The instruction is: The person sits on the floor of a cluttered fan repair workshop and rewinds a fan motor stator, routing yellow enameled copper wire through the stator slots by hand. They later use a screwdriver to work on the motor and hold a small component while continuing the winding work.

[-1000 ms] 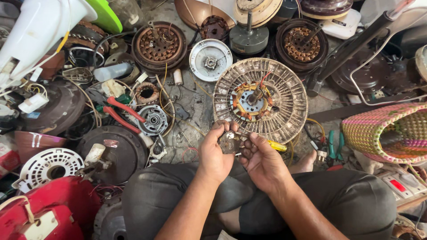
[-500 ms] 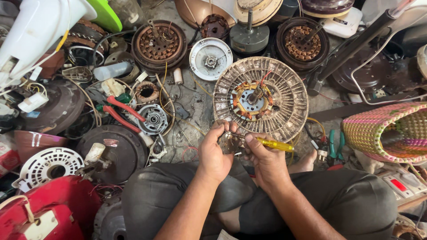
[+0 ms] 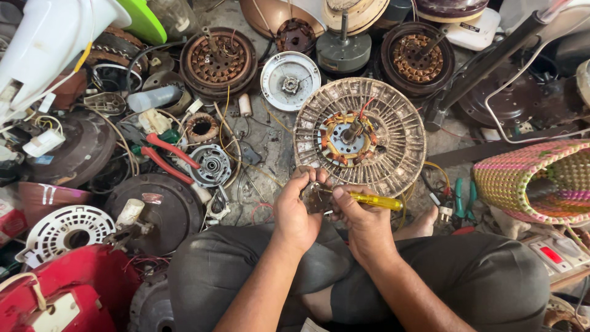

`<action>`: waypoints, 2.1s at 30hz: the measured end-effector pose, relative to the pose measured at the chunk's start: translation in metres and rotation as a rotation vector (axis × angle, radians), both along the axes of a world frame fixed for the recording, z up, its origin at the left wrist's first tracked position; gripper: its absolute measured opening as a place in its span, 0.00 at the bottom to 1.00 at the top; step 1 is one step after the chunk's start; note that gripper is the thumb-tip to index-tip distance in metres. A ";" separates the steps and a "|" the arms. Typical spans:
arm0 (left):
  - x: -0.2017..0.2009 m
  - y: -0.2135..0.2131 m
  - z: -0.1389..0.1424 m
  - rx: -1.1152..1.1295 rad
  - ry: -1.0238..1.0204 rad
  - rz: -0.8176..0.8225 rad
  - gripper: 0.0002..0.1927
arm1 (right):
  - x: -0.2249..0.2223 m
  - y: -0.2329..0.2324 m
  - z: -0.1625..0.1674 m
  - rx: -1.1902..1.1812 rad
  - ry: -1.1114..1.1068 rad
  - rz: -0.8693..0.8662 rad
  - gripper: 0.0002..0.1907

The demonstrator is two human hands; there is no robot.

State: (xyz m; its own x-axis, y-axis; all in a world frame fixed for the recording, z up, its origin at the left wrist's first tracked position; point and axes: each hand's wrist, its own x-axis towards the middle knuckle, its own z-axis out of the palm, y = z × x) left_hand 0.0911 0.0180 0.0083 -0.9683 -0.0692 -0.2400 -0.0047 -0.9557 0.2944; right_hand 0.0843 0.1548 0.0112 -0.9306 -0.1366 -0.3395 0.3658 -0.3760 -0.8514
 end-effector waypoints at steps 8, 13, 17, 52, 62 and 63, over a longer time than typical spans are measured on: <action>-0.002 0.000 -0.001 0.001 -0.005 -0.006 0.06 | -0.010 0.017 -0.010 -0.279 -0.304 0.048 0.07; -0.002 -0.001 -0.002 -0.002 -0.045 -0.012 0.06 | -0.016 0.035 -0.016 -0.271 -0.210 0.023 0.09; -0.002 -0.002 0.000 -0.013 -0.038 -0.006 0.06 | -0.027 0.057 -0.009 0.021 0.027 -0.042 0.13; -0.002 -0.002 0.003 -0.043 -0.013 -0.027 0.06 | -0.044 0.093 -0.041 -0.241 0.062 -0.154 0.08; 0.000 -0.002 0.004 -0.042 -0.003 -0.034 0.06 | -0.047 0.095 -0.039 -0.253 0.027 -0.151 0.08; -0.001 -0.002 0.004 -0.043 0.005 -0.033 0.06 | -0.047 0.095 -0.038 -0.239 0.028 -0.161 0.09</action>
